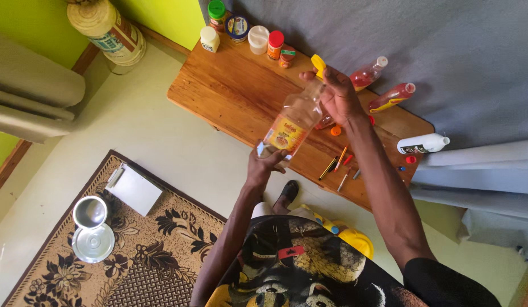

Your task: The person picks up various plastic bottles and containers from a wooden table, screws on their caps, and places them in a row. The person handles a white bottle, a clear bottle with yellow liquid, a red bottle, and a small orange bottle, securing each lid before arranging them.

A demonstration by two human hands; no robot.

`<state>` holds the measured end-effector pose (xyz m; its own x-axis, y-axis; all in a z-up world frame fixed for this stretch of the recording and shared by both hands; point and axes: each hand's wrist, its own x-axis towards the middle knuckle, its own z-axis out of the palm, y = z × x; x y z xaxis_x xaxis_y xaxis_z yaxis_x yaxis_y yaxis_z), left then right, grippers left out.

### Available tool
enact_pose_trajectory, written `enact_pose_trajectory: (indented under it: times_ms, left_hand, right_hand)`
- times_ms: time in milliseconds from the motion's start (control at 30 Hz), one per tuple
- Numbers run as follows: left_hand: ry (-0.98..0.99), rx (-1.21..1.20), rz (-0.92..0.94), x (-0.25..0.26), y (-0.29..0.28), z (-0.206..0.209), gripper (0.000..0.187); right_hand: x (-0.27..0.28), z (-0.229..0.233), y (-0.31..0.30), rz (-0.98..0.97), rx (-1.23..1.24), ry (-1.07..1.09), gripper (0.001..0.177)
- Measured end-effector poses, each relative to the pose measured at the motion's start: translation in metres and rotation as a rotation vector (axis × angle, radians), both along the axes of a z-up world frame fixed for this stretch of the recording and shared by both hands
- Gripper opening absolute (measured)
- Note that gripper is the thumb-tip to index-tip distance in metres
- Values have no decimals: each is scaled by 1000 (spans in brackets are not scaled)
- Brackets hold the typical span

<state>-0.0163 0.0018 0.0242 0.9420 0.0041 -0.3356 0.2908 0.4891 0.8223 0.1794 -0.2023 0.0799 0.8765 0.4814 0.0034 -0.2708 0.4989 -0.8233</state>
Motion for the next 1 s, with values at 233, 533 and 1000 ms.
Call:
enact_pose_trajectory:
  times_ms: [233, 533, 1000]
  left_hand:
    - [-100, 238, 75, 4, 7, 20, 56]
    - [-190, 280, 137, -2, 7, 21, 54]
    - [99, -790, -273, 8, 33, -79, 62]
  right_hand:
    - [-6, -7, 11, -117, 67, -15, 48]
    - [-10, -1, 14, -163, 7, -58, 49]
    - [-9, 22, 23, 119, -4, -84, 45]
